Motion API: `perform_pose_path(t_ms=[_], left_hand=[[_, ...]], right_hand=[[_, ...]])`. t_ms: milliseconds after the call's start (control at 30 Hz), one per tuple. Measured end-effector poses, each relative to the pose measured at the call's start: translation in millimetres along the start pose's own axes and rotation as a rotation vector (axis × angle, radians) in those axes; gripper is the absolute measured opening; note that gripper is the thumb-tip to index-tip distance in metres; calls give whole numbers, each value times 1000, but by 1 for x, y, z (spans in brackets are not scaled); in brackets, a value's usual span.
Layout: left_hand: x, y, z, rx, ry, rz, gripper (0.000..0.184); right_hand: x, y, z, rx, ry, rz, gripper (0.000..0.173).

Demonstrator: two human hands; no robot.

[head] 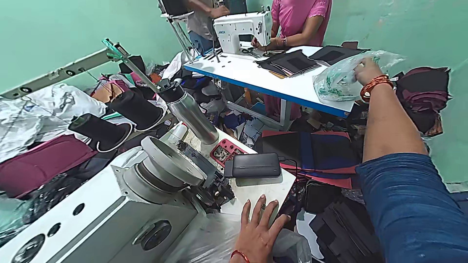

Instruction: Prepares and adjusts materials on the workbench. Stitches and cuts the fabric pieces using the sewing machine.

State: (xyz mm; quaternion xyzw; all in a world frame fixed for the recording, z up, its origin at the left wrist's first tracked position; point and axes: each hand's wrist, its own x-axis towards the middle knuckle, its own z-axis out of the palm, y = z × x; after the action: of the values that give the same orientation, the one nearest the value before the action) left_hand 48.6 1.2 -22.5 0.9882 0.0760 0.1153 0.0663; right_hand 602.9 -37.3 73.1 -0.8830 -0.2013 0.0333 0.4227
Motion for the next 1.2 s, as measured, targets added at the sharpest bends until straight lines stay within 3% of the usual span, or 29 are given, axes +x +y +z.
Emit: perform_pose_path(t_ms=[100,167,267,367,467,567,700,733,833,900,967,1000,1033,1067,1100,1133,1200], left_hand=[[1,1,-2,-1,-11,-4,89],[1,1,-2,1,-17,-3,90],[0,1,-1,13,-12,-2,92],[0,1,-1,19,-9,-3,92],[1,1,-2,26,-18,0,93],[2,1,-3,12,-20,-3,91],[1,2,-4,-16,-20,-11,81],[1,2,-4,-11,-25,-13,80],[1,2,-3,-3,-34,-13,78],[1,1,-1,0,-16,-16,75],[1,2,-2,-20,-23,-29,72],[1,2,-5,-42,-40,-39,70],[2,3,-6,-67,-55,-47,68],[2,4,-7,-85,-68,-53,67],[2,4,-7,-92,-79,-59,66],[2,4,-7,-96,-87,-64,66],[2,4,-8,-114,-100,-71,66]], right_hand=[[5,-1,7,-343,-141,35,48],[0,-11,23,-500,-136,56,50],[-18,-24,52,-479,-51,4,53],[-35,-31,72,-551,-153,-31,33],[-32,-23,68,-399,-226,-38,31],[-24,-6,54,-82,-149,-26,46],[-12,-6,43,-266,12,69,34],[-9,-8,45,-340,23,118,38],[1,-11,59,-418,-15,280,80],[-2,-13,67,-416,-47,178,86],[-33,-43,63,-472,-92,64,66],[-45,-83,49,-638,-304,202,58],[-49,-96,43,-693,-368,261,52],[-48,-78,48,-638,-240,221,45],[-36,-29,64,-491,70,2,36],[-16,-7,73,-406,147,42,36],[16,-3,83,-404,82,285,49]])
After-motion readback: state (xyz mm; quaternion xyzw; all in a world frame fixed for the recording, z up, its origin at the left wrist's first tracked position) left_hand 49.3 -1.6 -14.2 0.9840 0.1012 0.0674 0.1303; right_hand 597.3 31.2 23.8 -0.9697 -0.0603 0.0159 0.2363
